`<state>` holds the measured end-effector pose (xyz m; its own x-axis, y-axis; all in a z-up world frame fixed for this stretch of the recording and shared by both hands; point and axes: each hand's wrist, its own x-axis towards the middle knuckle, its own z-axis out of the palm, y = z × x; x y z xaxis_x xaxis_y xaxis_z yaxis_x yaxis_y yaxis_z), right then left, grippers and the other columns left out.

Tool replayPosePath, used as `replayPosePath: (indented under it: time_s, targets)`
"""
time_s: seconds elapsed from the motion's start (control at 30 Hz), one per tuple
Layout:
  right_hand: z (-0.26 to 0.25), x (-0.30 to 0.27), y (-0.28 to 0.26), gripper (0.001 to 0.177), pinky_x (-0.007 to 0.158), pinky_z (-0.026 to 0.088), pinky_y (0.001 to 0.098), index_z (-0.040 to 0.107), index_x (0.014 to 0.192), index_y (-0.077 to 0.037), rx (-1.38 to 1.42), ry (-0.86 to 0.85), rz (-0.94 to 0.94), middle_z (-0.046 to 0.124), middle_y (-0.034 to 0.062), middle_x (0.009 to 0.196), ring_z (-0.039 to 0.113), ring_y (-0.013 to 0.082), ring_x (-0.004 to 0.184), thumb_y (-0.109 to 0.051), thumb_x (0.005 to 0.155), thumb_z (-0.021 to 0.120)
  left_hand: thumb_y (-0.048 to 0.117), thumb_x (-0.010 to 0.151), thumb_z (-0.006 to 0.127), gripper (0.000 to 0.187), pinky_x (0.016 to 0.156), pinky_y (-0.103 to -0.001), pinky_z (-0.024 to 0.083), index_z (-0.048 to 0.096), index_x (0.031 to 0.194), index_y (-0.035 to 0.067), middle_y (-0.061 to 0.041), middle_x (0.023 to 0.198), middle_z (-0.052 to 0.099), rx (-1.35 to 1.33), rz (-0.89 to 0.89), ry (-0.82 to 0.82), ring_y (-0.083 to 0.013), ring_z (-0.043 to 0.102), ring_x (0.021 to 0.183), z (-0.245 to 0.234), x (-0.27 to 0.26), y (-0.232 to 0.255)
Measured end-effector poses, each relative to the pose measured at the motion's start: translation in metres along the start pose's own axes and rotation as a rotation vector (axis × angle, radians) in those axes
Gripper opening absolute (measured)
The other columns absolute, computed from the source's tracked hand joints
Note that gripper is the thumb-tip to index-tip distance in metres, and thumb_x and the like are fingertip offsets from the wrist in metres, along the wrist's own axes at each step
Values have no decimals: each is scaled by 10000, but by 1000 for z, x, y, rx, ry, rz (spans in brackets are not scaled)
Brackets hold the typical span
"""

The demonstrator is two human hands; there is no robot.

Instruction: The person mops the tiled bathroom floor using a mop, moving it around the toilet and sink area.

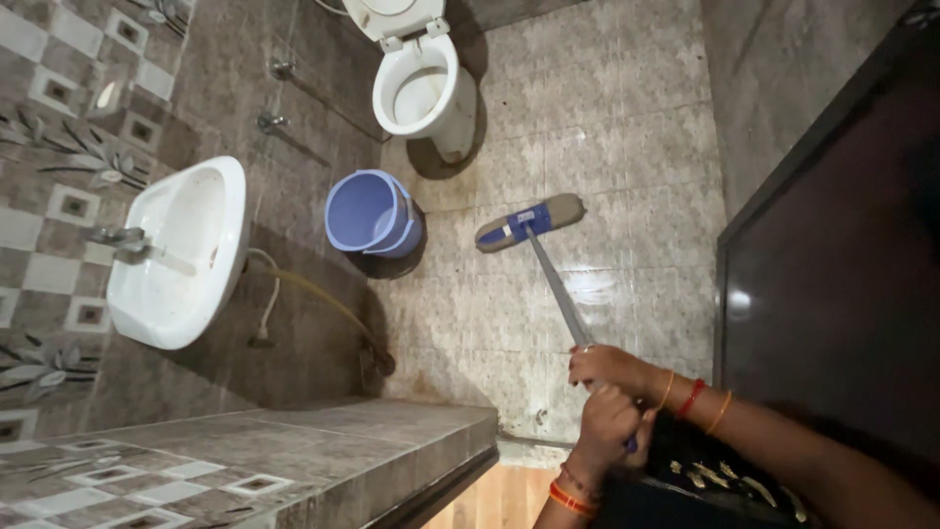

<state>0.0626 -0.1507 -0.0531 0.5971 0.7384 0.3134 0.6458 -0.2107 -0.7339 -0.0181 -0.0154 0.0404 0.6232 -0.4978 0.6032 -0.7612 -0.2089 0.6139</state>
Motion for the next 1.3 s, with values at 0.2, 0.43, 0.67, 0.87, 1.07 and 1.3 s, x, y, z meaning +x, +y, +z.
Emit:
replayPosePath:
  time_s: [0.2, 0.43, 0.67, 0.87, 1.07, 1.3]
  targets:
    - [37, -34, 71, 166, 1196, 321, 441, 683, 994, -98, 234, 53, 33, 673, 74, 1007, 589, 314, 1233, -154, 972, 528, 67, 857, 705, 133, 973, -489, 465, 679, 975, 10, -153, 953, 607, 11, -148, -209, -364, 593, 1004, 25, -14, -22]
    - [80, -8, 55, 231, 1108, 395, 453, 735, 1029, -107, -143, -59, 39, 650, 85, 955, 600, 319, 1138, -187, 839, 630, 28, 864, 724, 224, 925, -464, 488, 558, 715, 35, -129, 802, 560, 9, -261, -97, -341, 588, 885, -7, -53, -5]
    - [114, 32, -44, 158, 779, 555, 434, 744, 804, -122, -328, -173, -59, 667, 107, 765, 687, 326, 810, -260, 742, 699, 2, 919, 742, 253, 873, -450, 505, 572, 732, 9, -153, 819, 610, 35, -245, 23, -351, 622, 833, -92, -81, 78]
    - [117, 54, -169, 335, 618, 529, 439, 758, 837, -157, -156, -349, -88, 691, 79, 744, 684, 304, 699, -314, 542, 780, 48, 864, 832, 198, 887, -424, 603, 656, 774, 38, -109, 835, 680, 221, -49, 223, -278, 725, 827, -139, -162, 118]
    - [136, 82, -204, 329, 650, 491, 440, 664, 903, -181, 147, -225, -291, 661, 32, 778, 666, 294, 732, -266, 599, 756, 261, 965, 607, 275, 803, -438, 608, 664, 1007, -4, -193, 893, 716, 271, -231, 214, -373, 734, 850, -134, -317, 63]
    - [135, 82, -201, 229, 601, 448, 406, 568, 855, -192, 236, -242, -357, 600, 14, 716, 641, 271, 702, -202, 690, 726, 452, 988, 371, 641, 722, -445, 598, 593, 1384, -1, -232, 898, 764, 88, -1065, -179, -427, 752, 882, -112, -381, 62]
